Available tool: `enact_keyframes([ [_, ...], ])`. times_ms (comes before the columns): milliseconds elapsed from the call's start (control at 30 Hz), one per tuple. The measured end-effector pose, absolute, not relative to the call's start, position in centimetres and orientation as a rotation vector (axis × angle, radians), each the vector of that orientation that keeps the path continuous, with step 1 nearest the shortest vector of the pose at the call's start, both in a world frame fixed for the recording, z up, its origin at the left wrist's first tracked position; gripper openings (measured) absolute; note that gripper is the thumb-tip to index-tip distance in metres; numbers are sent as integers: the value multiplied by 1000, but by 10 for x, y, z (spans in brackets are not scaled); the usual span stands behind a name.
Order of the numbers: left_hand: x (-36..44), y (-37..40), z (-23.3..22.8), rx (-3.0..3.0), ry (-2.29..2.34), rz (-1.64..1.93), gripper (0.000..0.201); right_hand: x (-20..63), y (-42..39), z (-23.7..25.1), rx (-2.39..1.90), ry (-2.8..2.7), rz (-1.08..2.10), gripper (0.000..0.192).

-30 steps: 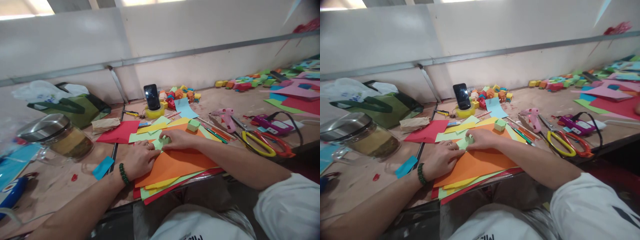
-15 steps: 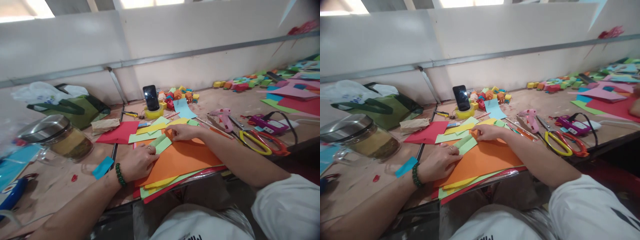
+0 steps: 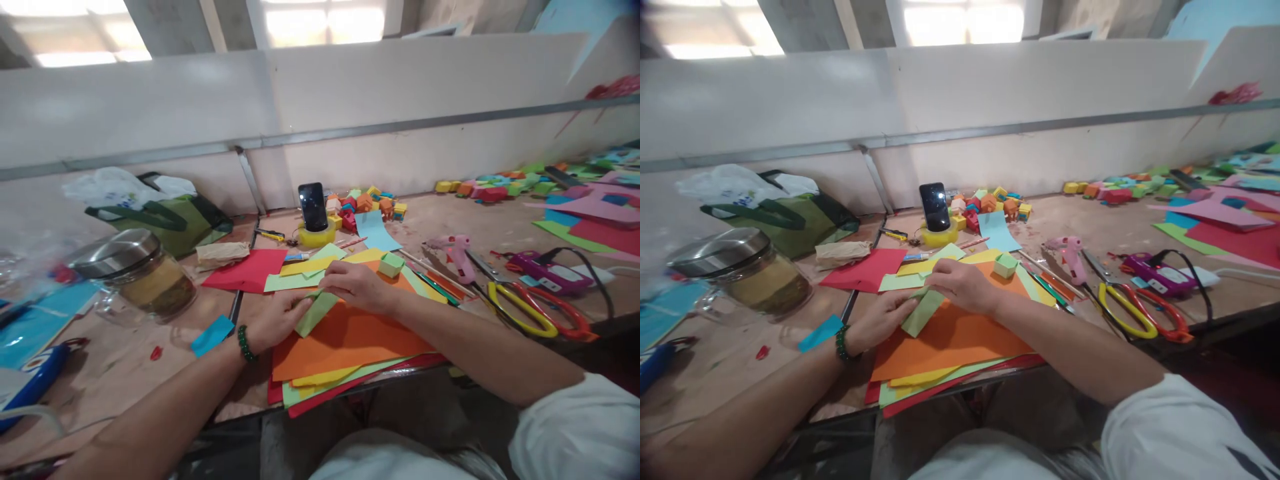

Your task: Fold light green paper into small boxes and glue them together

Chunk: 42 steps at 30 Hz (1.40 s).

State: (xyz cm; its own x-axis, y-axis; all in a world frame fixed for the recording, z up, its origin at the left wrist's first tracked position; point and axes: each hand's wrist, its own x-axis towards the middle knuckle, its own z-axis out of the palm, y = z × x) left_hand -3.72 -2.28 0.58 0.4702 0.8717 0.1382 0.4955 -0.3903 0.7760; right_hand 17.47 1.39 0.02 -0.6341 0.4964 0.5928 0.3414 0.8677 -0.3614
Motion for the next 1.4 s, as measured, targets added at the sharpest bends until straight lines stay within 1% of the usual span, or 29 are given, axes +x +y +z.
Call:
enact_keyframes([
  [67, -35, -24, 5, 1961, 1100, 729, 35, 172, 12, 1, -686, -2199, 300, 22],
  [100, -34, -25, 4, 1932, 1108, 762, 35, 171, 12, 0, -748, -2138, 365, 21],
  [200, -31, -25, 3, 1850, 1127, 852, 34, 166, 15, -4, -871, -1972, 698, 35],
  [233, -30, -24, 4, 1807, 1125, 868, 34, 164, 17, -5, -873, -1929, 792, 36],
  [333, -27, -20, 12, 1586, 1113, 876, 29, 163, 23, -7, -810, -1850, 889, 32],
  [467, -20, -10, 22, 1351, 1062, 836, 20, 170, 27, -2, -736, -1795, 809, 28],
  [533, -14, -3, 21, 1362, 1065, 833, 17, 174, 27, 0, -757, -1786, 731, 28],
  [600, -6, 5, 15, 1419, 1088, 863, 19, 176, 26, 1, -800, -1787, 657, 32],
  [700, 6, 15, 5, 1495, 1145, 990, 24, 175, 24, -1, -866, -1819, 581, 49],
  [800, 16, 19, 1, 1553, 1207, 1144, 22, 172, 25, -8, -956, -1871, 549, 70],
  [967, 18, 19, -2, 1580, 1220, 1219, 27, 171, 31, -16, -1041, -1931, 574, 84],
  [1067, 15, 22, -8, 1570, 1248, 1250, 24, 170, 29, -15, -1090, -1928, 574, 84],
  [1233, 11, 27, -17, 1527, 1234, 1286, 17, 160, 18, -16, -1137, -2072, 311, 89],
  [1300, 11, 27, -18, 1493, 1200, 1298, 16, 158, 17, -19, -1181, -2103, 259, 85],
  [1400, 10, 27, -20, 1427, 1136, 1304, 22, 162, 24, -21, -1170, -2074, 324, 77],
])
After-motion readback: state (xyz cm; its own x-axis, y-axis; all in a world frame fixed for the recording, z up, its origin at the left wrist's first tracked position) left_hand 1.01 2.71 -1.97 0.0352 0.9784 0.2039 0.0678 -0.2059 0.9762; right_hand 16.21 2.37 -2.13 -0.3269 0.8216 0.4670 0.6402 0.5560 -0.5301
